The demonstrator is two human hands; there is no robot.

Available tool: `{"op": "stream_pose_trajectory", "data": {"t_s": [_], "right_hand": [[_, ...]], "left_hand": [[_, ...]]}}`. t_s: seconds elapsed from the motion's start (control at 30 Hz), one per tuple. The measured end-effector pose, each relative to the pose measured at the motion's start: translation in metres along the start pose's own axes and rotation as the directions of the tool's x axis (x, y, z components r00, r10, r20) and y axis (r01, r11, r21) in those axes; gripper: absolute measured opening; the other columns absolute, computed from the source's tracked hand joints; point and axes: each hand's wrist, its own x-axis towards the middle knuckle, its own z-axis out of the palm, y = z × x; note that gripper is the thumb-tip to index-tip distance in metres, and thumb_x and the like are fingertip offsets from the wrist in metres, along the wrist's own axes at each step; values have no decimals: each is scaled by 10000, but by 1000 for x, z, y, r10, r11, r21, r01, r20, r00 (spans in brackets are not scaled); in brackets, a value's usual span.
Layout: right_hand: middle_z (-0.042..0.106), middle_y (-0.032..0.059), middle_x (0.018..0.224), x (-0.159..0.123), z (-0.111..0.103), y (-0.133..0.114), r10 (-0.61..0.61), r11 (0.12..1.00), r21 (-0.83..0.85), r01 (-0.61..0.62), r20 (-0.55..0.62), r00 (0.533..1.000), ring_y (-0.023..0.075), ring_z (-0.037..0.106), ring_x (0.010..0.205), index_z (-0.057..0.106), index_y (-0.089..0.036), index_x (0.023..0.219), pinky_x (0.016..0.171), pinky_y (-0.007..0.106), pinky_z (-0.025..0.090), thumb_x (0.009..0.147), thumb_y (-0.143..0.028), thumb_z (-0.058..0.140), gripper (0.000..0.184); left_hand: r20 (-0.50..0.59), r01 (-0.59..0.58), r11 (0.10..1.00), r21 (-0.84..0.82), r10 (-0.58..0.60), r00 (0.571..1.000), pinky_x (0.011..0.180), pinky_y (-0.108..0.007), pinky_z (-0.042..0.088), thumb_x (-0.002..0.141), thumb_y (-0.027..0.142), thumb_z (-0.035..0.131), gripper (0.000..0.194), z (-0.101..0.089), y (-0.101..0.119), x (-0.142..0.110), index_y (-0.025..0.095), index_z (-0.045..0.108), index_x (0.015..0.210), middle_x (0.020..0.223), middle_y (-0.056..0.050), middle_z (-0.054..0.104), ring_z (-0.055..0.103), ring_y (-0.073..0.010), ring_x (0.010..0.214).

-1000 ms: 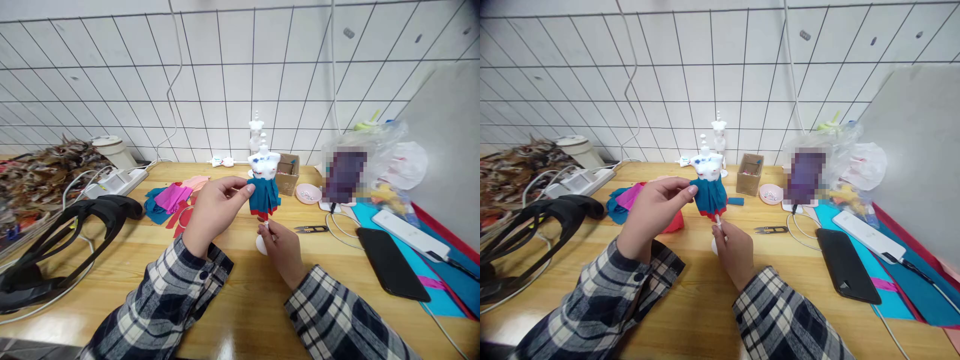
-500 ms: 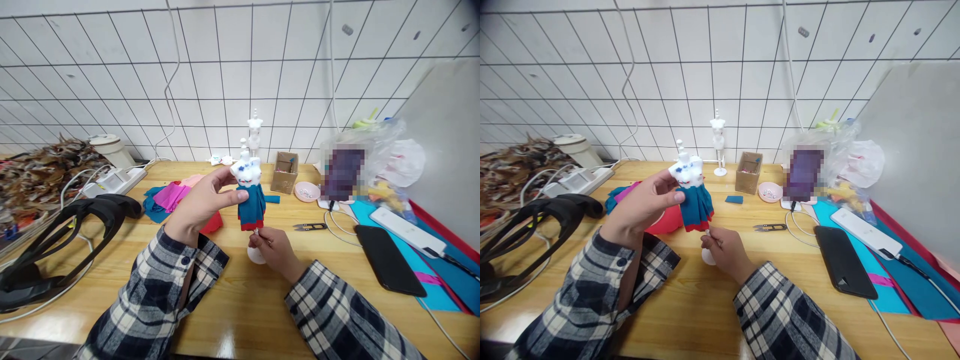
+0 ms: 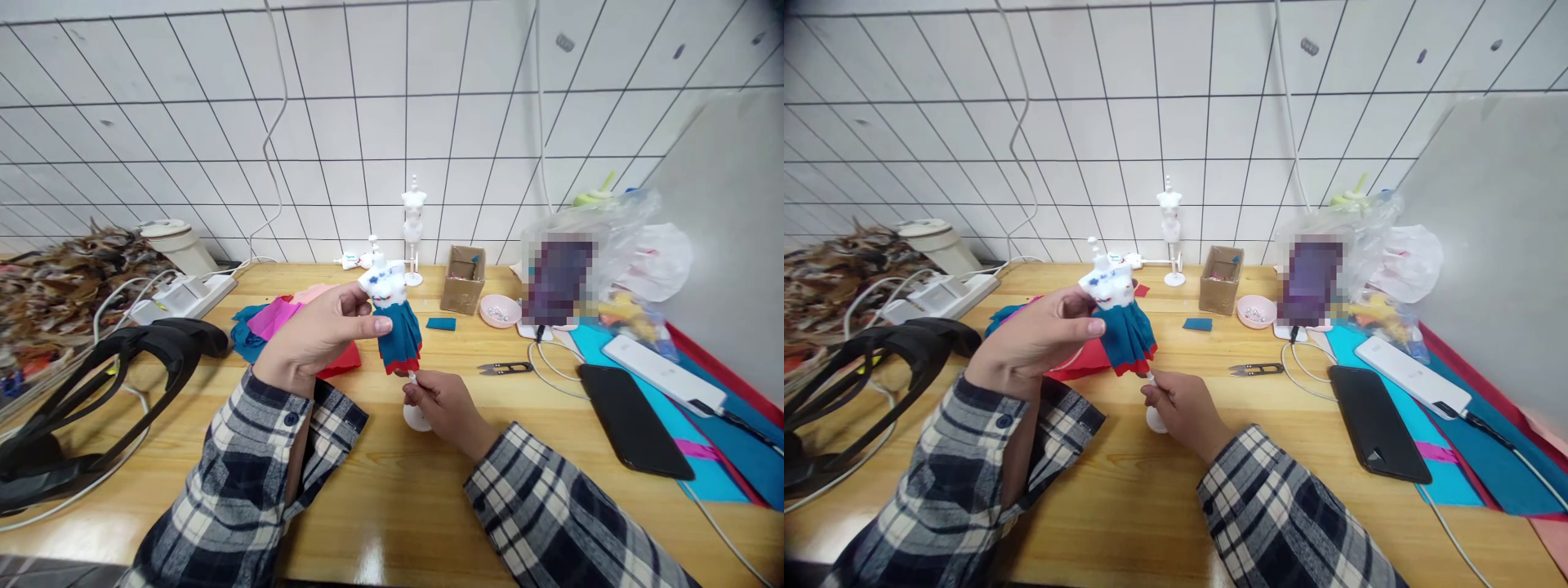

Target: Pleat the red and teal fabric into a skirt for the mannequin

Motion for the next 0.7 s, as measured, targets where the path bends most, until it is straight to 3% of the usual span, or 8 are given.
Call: {"op": "stream_pose_trajectory", "data": {"t_s": [0.13,0.33,0.53,0.7], "right_hand": [[694,16,700,0,-1,-1,-39,999,-26,38,-16,999,135,620,655,638,-188,721,629,233,399,942,-316,494,293],[687,3,681,1,-2,-5,-30,999,39,32,-60,998,118,600,620,642,-184,712,602,216,385,933,-290,513,277],[690,7,717,2,-3,-6,-49,999,0,49,-46,998,119,601,653,647,-178,740,621,218,379,935,-290,525,257],[688,17,702,2,-6,-7,-49,998,-43,49,-10,999,123,584,637,644,-174,707,601,230,364,925,-319,541,281]], "left_hand": [[-65,101,994,-33,-103,993,913,-343,483,629,243,827,262,-2,-1,0,183,749,872,883,-23,737,663,-245,1011],[-1,101,990,-98,-101,995,950,-327,495,635,271,854,454,-4,-4,2,203,717,1062,1029,-77,745,659,-242,1052],[-89,68,997,-40,-72,993,750,-232,544,595,224,880,294,-7,-5,6,204,741,853,725,-11,729,687,-164,775],[-86,53,999,4,-53,995,707,-234,550,532,209,909,414,-13,-8,4,186,742,910,794,-30,739,679,-164,747]]}}
